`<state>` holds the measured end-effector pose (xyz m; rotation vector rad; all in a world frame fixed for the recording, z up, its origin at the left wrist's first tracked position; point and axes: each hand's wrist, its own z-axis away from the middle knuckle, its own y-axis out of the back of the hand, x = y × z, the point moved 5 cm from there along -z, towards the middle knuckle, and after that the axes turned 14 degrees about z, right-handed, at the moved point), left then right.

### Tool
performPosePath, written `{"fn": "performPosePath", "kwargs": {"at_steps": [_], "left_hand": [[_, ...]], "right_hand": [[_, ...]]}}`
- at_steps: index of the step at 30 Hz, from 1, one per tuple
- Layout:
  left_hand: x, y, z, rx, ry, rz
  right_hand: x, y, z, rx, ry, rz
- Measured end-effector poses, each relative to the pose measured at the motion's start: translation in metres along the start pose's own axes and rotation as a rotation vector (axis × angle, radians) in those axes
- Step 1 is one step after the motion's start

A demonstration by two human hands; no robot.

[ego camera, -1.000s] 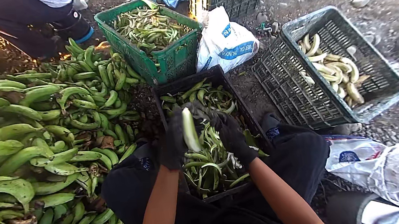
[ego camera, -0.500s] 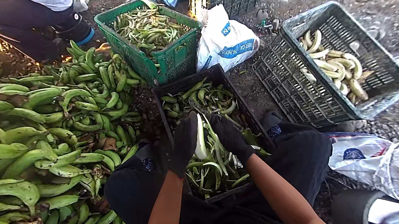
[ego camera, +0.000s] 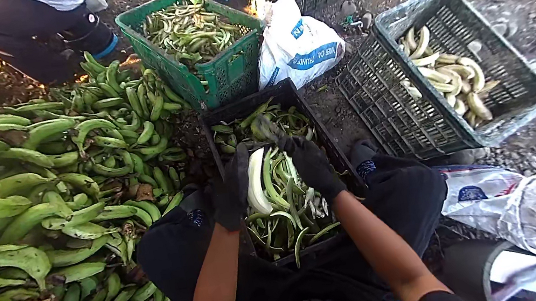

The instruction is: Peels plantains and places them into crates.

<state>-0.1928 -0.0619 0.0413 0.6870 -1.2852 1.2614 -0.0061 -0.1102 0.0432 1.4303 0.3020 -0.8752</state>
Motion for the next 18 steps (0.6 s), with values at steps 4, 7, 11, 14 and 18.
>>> {"fn": "performPosePath", "kwargs": {"at_steps": [4, 7, 11, 14, 18], "left_hand": [[0.005, 0.023, -0.001, -0.017, -0.047, -0.027], [-0.002, 0.033, -0.006, -0.005, 0.038, -0.618], [-0.037, 0.017, -0.008, -0.377, 0.432, -1.250], [-0.032, -0.027, -0.023, -0.529, 0.408, -1.225], [0.050, -0.151, -0.053, -0.398, -0.150, -0.685]], "right_hand": [[0.042, 0.031, -0.025, -0.045, -0.030, -0.070], [0.096, 0.061, -0.017, -0.112, -0.083, -0.046], [0.163, 0.063, 0.005, -0.307, -0.247, 0.072], [0.162, 0.051, 0.011, -0.405, -0.234, 0.257], [0.159, 0.020, 0.001, -0.410, -0.168, 0.283]]}}
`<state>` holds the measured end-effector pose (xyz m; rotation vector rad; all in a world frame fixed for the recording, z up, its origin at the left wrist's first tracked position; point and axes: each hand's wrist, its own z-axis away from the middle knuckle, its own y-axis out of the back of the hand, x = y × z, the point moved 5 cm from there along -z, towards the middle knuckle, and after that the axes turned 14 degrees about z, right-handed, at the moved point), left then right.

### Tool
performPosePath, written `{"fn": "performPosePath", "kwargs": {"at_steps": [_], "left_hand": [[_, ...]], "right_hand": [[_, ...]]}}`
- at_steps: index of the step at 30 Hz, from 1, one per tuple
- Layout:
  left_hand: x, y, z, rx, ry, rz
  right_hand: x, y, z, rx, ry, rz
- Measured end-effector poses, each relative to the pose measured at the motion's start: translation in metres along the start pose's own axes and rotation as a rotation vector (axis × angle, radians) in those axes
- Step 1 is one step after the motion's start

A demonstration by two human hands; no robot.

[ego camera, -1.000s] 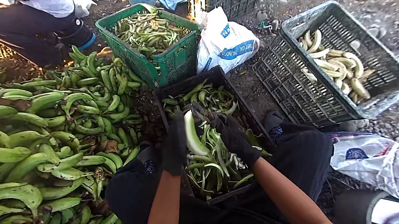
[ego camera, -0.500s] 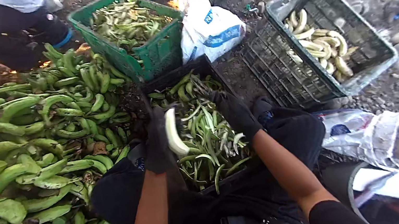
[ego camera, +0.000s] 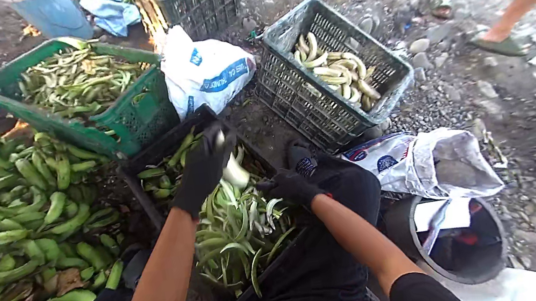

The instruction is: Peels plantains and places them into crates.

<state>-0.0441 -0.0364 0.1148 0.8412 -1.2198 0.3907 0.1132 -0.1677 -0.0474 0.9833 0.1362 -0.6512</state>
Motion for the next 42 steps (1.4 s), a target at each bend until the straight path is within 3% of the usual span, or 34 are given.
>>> {"fn": "performPosePath", "kwargs": {"at_steps": [3, 6, 8, 10, 16, 20, 22, 25, 29, 34, 36, 42], "left_hand": [[0.096, -0.022, -0.041, 0.050, -0.472, 0.457], [0.138, -0.036, -0.022, -0.048, -0.663, 0.495], [0.118, -0.029, 0.000, -0.125, -0.617, 0.295], [0.074, -0.004, 0.013, -0.097, -0.504, 0.136], [-0.056, 0.090, 0.072, 0.161, 0.007, 0.207], [-0.118, 0.095, 0.105, 0.275, 0.257, 0.195], [-0.121, 0.074, 0.104, 0.218, 0.302, 0.142], [-0.125, 0.034, 0.089, -0.008, 0.255, 0.089], [-0.126, 0.015, 0.086, -0.180, 0.247, -0.033], [-0.124, 0.028, 0.096, -0.145, 0.263, -0.091], [-0.122, 0.033, 0.099, -0.134, 0.279, -0.107], [-0.124, 0.032, 0.098, -0.235, 0.358, -0.220]], "right_hand": [[-0.007, -0.010, -0.018, 0.040, 0.050, 0.041], [-0.011, -0.023, -0.032, -0.054, -0.018, 0.061], [-0.015, -0.030, -0.035, -0.140, -0.050, 0.088], [-0.018, -0.032, -0.033, -0.175, -0.101, 0.047], [-0.016, -0.031, -0.035, -0.133, -0.182, -0.013], [-0.028, -0.010, -0.025, 0.007, -0.129, -0.052], [-0.044, 0.012, -0.013, 0.138, -0.039, -0.154], [-0.061, 0.035, -0.001, 0.237, 0.028, -0.336], [-0.042, 0.029, -0.041, 0.211, -0.033, -0.205], [-0.023, -0.004, -0.080, 0.024, -0.080, -0.361], [-0.020, -0.010, -0.081, -0.028, -0.155, -0.271], [-0.017, -0.021, -0.062, -0.285, -0.243, 0.386]]}}
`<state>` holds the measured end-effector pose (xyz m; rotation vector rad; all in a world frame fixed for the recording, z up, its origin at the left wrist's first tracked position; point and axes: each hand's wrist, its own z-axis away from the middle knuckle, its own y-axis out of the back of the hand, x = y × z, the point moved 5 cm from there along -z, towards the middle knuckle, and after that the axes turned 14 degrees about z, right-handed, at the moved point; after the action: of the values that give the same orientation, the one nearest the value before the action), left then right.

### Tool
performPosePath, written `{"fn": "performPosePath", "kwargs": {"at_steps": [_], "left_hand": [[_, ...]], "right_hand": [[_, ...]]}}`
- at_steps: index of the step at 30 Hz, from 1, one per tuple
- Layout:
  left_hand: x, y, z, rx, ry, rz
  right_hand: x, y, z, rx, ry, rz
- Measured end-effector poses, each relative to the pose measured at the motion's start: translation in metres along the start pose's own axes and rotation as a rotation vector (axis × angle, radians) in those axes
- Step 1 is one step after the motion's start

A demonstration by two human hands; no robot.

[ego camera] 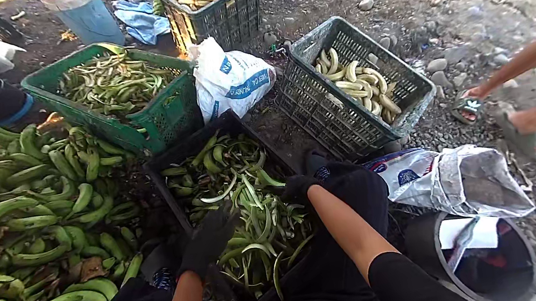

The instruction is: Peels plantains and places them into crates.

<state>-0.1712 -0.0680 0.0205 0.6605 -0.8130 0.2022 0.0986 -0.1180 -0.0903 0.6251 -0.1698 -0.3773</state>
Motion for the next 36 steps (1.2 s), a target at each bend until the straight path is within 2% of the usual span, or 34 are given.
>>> {"fn": "performPosePath", "kwargs": {"at_steps": [4, 7, 10, 13, 15, 17, 19, 20, 21, 23, 25, 26, 28, 30, 33, 35, 36], "left_hand": [[0.001, -0.002, -0.006, -0.028, -0.004, 0.008], [0.002, -0.001, -0.009, 0.028, 0.022, 0.136], [-0.005, -0.011, -0.021, 0.050, 0.139, 0.430], [-0.015, -0.028, -0.033, 0.010, 0.247, 0.932], [-0.012, -0.030, -0.036, -0.002, 0.123, 1.145], [-0.007, -0.022, -0.035, 0.080, -0.092, 1.239], [0.000, -0.005, -0.030, 0.271, -0.199, 1.200], [0.004, 0.004, -0.024, 0.378, -0.219, 1.094], [0.008, 0.012, -0.020, 0.465, -0.232, 0.989], [0.011, 0.022, -0.013, 0.582, -0.259, 0.856], [0.010, 0.024, -0.010, 0.624, -0.317, 0.867], [0.009, 0.023, -0.009, 0.639, -0.343, 0.884], [0.009, 0.022, -0.007, 0.673, -0.350, 0.899], [0.008, 0.021, -0.004, 0.703, -0.322, 0.878], [0.013, 0.022, 0.002, 0.731, -0.326, 0.849], [0.017, 0.022, 0.004, 0.725, -0.348, 0.816], [0.018, 0.020, 0.005, 0.720, -0.367, 0.807]], "right_hand": [[0.002, 0.011, 0.020, 0.027, -0.034, -0.124], [0.000, 0.034, 0.045, 0.096, 0.015, -0.258], [-0.013, 0.054, 0.069, 0.205, 0.150, -0.235], [-0.044, 0.066, 0.115, 0.384, 0.340, -0.134], [-0.068, 0.064, 0.145, 0.423, 0.534, -0.117], [-0.080, 0.052, 0.157, 0.486, 0.660, -0.115], [-0.077, 0.029, 0.151, 0.723, 0.716, -0.311], [-0.074, 0.014, 0.145, 0.856, 0.734, -0.518], [-0.071, -0.002, 0.141, 0.878, 0.716, -0.743], [-0.074, -0.033, 0.137, 0.655, 0.561, -1.112], [-0.087, -0.055, 0.136, 0.343, 0.490, -1.302], [-0.093, -0.059, 0.135, 0.254, 0.489, -1.318], [-0.102, -0.046, 0.145, 0.248, 0.561, -1.294], [-0.103, -0.012, 0.172, 0.435, 0.700, -1.295], [-0.092, 0.042, 0.233, 0.882, 1.011, -1.369], [-0.086, 0.054, 0.252, 1.024, 1.140, -1.478], [-0.087, 0.051, 0.246, 1.038, 1.124, -1.518]]}}
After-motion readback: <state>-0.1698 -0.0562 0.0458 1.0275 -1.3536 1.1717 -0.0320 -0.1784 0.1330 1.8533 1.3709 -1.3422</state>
